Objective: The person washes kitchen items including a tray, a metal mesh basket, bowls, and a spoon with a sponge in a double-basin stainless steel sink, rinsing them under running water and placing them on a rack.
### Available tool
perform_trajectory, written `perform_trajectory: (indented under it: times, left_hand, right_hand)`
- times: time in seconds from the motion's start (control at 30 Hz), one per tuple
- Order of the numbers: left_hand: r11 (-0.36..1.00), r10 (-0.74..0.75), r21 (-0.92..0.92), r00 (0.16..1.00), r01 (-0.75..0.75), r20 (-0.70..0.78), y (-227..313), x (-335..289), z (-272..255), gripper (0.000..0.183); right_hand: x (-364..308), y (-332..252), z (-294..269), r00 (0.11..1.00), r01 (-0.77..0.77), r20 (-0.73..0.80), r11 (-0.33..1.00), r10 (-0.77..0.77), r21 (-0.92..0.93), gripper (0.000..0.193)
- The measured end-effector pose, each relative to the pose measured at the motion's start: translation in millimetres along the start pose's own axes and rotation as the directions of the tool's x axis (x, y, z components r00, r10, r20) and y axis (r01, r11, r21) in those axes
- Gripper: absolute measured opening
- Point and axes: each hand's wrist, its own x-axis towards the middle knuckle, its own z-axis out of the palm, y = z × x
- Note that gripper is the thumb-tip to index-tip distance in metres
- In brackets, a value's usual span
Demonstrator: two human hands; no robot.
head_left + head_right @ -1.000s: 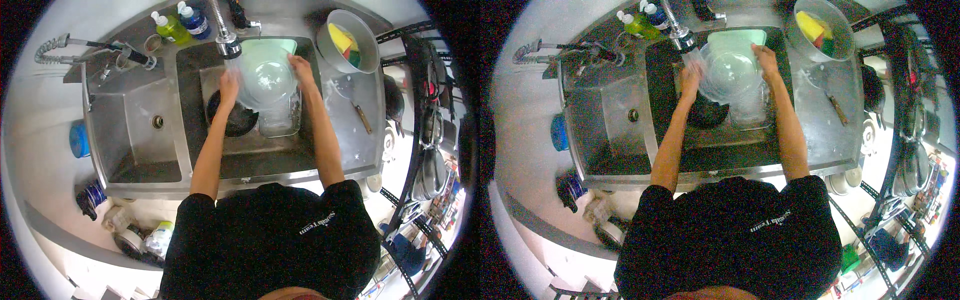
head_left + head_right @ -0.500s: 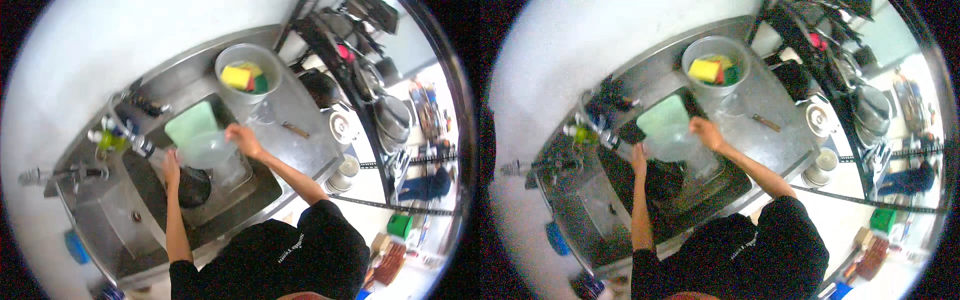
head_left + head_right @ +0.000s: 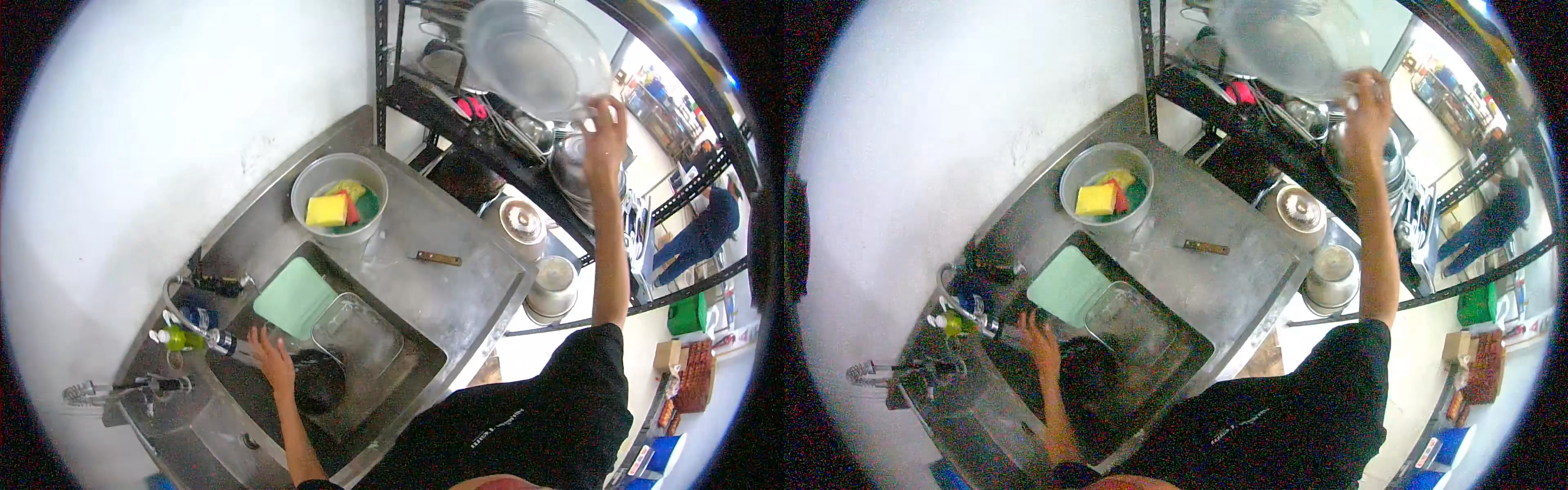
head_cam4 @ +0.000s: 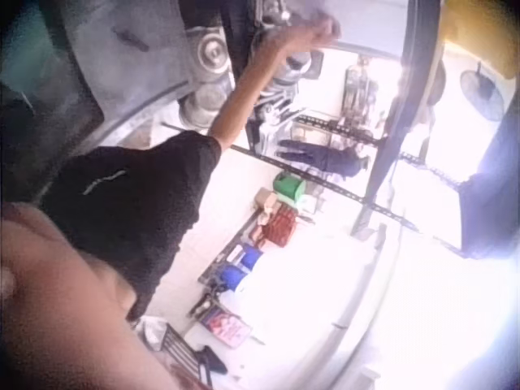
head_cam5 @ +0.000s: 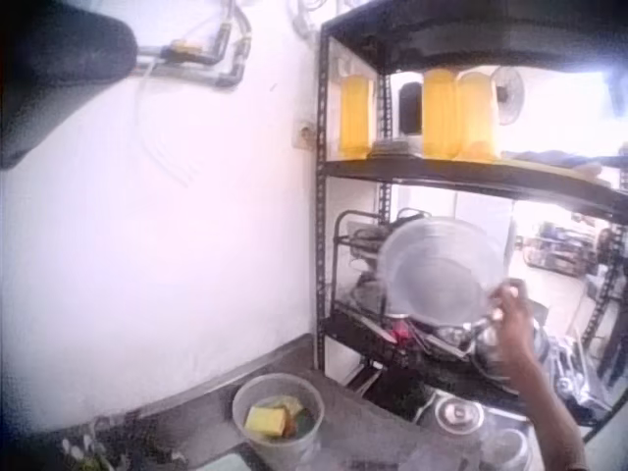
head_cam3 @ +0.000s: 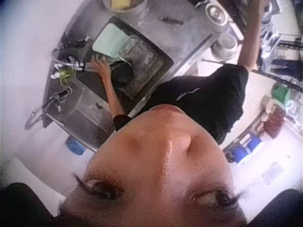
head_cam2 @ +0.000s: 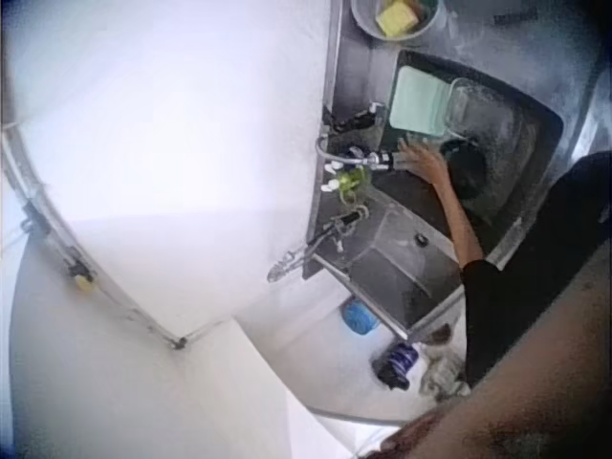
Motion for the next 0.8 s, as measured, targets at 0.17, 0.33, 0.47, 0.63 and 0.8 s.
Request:
perform_trajectory:
  times: [0.17, 0.33, 0.47, 0.63, 0.8]
  left_hand:
    - [0.985, -0.139, -0.106, 0.990, 0.134, -0.040, -10.0, -19.2, 3.1, 0.041]
    - [0.999, -0.022, 0.050, 0.992, 0.016, 0.128, -7.1, -30.9, 0.2, 0.037]
    - [0.984, 0.029, 0.172, 0.987, -0.056, 0.158, -20.4, -36.4, -15.6, 0.032]
    - [0.957, 0.065, 0.260, 0.970, -0.127, 0.236, -53.0, -51.4, 30.8, 0.029]
    - [0.978, -0.165, 0.176, 0.924, 0.109, 0.345, -25.7, -48.9, 29.8, 0.031]
  right_hand:
    - [78.0, 58.6, -67.5, 0.909, 0.211, -0.353, 0.975, -0.223, -0.073, 0.022]
    - [181.3, 165.4, -92.5, 0.938, 0.222, -0.333, 0.899, -0.092, 0.377, 0.037]
    - [231.3, 218.7, -37.1, 0.993, 0.101, 0.065, 0.994, -0.098, -0.043, 0.066]
    - [326.6, 236.0, 13.4, 0.991, -0.005, 0.100, 0.746, -0.083, 0.666, 0.041]
    - [350.2, 218.5, 68.5, 0.947, -0.219, 0.314, 0.856, 0.070, 0.469, 0.041]
